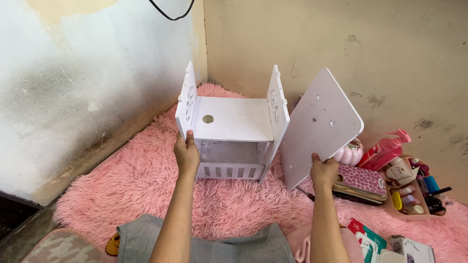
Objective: The person disassembles a white plastic side table by removing the top panel and then using a screwdriver to unscrew fasteners from the side panels. The person removes multiple screws from each side panel and sets them aside on the rug.
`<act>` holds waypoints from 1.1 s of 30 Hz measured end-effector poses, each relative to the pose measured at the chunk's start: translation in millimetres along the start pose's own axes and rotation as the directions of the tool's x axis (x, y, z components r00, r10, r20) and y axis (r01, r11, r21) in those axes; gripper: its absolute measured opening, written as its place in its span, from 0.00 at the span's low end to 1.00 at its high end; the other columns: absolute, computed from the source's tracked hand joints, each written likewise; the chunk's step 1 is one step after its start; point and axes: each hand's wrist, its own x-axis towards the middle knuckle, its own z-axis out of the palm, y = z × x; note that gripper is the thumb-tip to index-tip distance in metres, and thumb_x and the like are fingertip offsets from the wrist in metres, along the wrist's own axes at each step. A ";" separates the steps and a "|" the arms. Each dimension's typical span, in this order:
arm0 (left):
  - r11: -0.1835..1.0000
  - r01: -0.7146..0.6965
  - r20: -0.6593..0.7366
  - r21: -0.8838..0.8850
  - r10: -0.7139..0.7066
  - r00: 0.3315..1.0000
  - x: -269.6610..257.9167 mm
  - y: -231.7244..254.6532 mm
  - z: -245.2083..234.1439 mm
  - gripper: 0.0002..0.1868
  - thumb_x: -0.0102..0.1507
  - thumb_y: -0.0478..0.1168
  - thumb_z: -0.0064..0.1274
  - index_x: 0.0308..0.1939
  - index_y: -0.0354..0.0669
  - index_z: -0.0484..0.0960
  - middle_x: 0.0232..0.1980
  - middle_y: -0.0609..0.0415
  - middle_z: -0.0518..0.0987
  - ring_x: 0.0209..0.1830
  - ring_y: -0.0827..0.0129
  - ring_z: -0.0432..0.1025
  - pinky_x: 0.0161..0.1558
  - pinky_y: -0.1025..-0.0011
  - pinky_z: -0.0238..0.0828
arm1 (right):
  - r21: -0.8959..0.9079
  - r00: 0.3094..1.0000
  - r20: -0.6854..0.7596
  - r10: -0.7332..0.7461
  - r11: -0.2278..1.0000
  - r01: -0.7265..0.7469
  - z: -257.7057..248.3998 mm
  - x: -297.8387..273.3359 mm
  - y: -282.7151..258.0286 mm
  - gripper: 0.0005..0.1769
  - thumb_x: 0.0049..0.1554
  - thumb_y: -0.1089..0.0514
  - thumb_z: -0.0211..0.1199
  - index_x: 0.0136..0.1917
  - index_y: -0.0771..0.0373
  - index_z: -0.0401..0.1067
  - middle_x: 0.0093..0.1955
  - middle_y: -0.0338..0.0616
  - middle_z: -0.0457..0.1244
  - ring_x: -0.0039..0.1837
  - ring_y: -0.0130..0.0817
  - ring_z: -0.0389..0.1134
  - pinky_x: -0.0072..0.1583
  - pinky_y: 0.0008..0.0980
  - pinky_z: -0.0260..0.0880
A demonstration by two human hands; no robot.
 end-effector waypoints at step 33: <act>0.998 0.047 0.101 0.030 -0.050 0.994 4.7 -5.3 -13.0 0.22 0.74 0.51 0.41 0.60 0.40 0.79 0.50 0.43 0.85 0.49 0.59 0.80 0.54 0.59 0.74 | -0.065 0.980 -0.197 -0.014 0.998 0.002 3.4 -4.7 -34.5 0.59 0.54 0.58 0.71 0.83 0.71 0.33 0.80 0.69 0.36 0.80 0.69 0.44 0.77 0.59 0.50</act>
